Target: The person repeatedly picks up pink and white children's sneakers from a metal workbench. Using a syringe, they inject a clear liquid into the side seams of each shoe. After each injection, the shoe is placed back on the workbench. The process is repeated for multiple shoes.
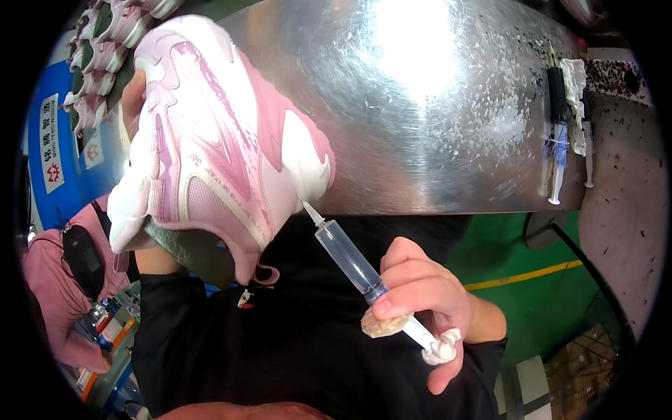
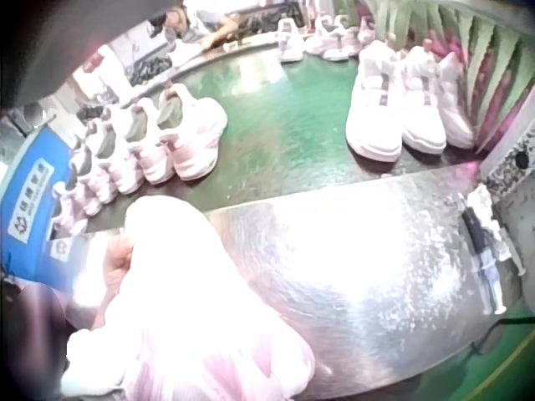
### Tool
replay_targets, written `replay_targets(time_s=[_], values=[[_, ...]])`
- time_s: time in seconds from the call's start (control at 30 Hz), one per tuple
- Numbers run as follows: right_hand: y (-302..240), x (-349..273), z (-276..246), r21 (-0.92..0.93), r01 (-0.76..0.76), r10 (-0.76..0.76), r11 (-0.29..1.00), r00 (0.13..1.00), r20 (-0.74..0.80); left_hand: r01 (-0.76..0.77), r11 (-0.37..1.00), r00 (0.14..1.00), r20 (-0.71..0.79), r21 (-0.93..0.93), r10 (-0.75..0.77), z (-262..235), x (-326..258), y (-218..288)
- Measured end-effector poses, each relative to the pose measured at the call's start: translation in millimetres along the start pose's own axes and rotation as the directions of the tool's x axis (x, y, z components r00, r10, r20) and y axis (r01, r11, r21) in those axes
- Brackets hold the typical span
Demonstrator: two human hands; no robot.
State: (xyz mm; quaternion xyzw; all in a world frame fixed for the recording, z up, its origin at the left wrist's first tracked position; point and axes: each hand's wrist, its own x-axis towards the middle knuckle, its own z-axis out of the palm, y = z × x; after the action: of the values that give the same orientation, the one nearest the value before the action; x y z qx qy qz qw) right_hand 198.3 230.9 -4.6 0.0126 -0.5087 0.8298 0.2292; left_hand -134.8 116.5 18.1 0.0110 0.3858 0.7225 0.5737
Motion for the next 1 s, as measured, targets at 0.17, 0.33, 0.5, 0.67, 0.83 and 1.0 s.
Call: replay_targets(time_s=[0.17, 0.33, 0.5, 0.67, 0.83, 1.0], values=[[10.2, 4.3, -4.6, -0.067, 0.048, -0.047, 0.997, 0.999, 0.023, 0.031, 0.966, 0.984, -0.178, 0.255, 0.015, -4.4, -33.9, 4.4], [22.0, 15.1, -7.0, -0.119, 0.075, -0.067, 0.990, 0.995, 0.071, -0.029, 0.541, 0.939, -0.163, 0.840, 0.303, -21.4, -86.6, 17.0], [30.9, 25.7, 2.7, -0.158, 0.109, -0.100, 0.981, 0.993, 0.064, -0.151, -0.128, 0.787, 0.198, 0.980, 0.585, -33.3, -113.5, 5.0], [33.3, 26.3, 10.2, -0.191, 0.104, -0.090, 0.976, 0.993, 0.079, 0.086, 0.640, 0.881, -0.358, 0.764, 0.309, -29.5, -147.7, -45.2], [26.3, 27.4, 15.2, -0.202, 0.066, -0.050, 0.977, 0.995, 0.086, 0.049, 0.991, 0.955, -0.298, 0.125, -0.010, -56.0, -190.4, -86.1], [17.9, 28.8, 26.5, -0.211, 0.031, -0.013, 0.977, 0.996, 0.084, 0.062, 0.995, 0.988, -0.133, -0.079, -0.072, -12.6, -160.3, -105.4]])
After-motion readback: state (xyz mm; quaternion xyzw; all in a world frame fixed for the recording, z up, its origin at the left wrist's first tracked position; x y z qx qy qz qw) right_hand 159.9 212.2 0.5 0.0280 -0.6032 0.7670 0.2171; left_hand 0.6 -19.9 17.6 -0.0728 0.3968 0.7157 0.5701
